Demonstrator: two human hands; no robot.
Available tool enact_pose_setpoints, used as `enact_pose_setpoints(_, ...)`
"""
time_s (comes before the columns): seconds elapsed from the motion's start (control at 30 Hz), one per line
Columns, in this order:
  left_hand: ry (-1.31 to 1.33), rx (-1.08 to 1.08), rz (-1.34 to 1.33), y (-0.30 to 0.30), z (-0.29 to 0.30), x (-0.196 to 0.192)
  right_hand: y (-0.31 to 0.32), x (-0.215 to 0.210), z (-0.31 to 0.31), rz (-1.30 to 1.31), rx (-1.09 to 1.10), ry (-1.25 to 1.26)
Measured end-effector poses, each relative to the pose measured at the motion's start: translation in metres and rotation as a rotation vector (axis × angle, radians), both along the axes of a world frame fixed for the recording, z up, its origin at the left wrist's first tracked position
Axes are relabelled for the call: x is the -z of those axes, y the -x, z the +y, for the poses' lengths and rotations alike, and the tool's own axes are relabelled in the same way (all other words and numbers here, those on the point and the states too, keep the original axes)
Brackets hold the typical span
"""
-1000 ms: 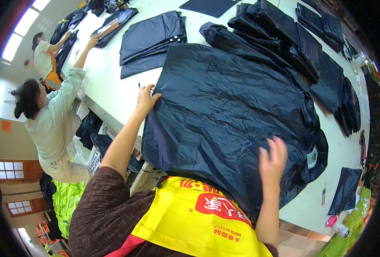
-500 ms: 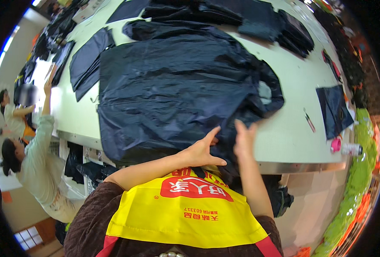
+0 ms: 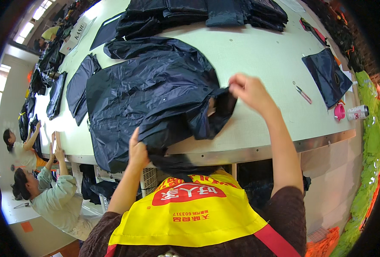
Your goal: The person folds a black jacket on a table, aligns the edges, zips it closed, and folds it into a compact rectangle. The folded jacket is then placed into a plastic bag and set aside.
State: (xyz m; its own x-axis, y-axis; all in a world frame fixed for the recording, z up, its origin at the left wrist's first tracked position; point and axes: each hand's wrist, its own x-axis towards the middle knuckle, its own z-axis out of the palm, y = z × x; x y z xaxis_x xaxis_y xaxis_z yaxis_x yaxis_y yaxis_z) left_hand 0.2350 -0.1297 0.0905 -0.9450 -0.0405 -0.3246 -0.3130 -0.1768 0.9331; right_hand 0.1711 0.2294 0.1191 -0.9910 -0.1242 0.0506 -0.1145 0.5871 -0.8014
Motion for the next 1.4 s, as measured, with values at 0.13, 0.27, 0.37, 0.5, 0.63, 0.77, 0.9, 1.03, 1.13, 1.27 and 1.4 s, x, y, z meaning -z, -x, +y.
enact_pose_setpoints(0.13,0.291,0.173,0.265,-0.012,-0.046,-0.058,0.060,0.055,-0.011,0.280,0.020,-0.916)
enact_pose_setpoints(0.27,0.452,0.208,0.336,-0.029,-0.087,-0.117,0.103,0.110,-0.067,0.704,-0.209,-0.820)
enact_pose_setpoints(0.37,0.881,0.007,0.558,-0.045,-0.163,-0.154,0.108,0.111,-0.095,0.741,-0.376,-0.508)
enact_pose_setpoints(0.5,1.325,-0.199,0.542,-0.071,-0.367,-0.227,0.062,0.033,-0.129,0.753,-0.684,-0.294)
enact_pose_setpoints(0.63,1.497,-0.367,0.508,-0.008,-0.409,-0.294,-0.049,-0.066,-0.177,0.945,-0.790,0.065)
enact_pose_setpoints(0.77,1.475,-0.356,0.751,0.143,-0.350,-0.331,-0.126,-0.125,-0.167,0.473,-0.849,0.454)
enact_pose_setpoints(0.9,1.306,-0.300,1.034,0.297,-0.208,-0.334,-0.134,-0.140,-0.119,0.402,-0.412,0.356)
enact_pose_setpoints(1.03,1.087,-0.234,1.307,0.367,-0.050,-0.299,-0.133,-0.103,-0.080,0.065,0.405,0.496)
enact_pose_setpoints(1.13,0.955,-0.068,1.423,0.367,0.037,-0.205,-0.113,-0.015,-0.033,0.141,0.703,0.196)
enact_pose_setpoints(1.27,0.811,0.401,1.006,0.247,0.057,-0.034,-0.125,0.095,0.034,-0.150,0.925,0.282)
enact_pose_setpoints(1.4,1.433,0.482,0.599,0.111,-0.043,0.067,-0.162,0.104,0.050,-0.122,0.796,0.134)
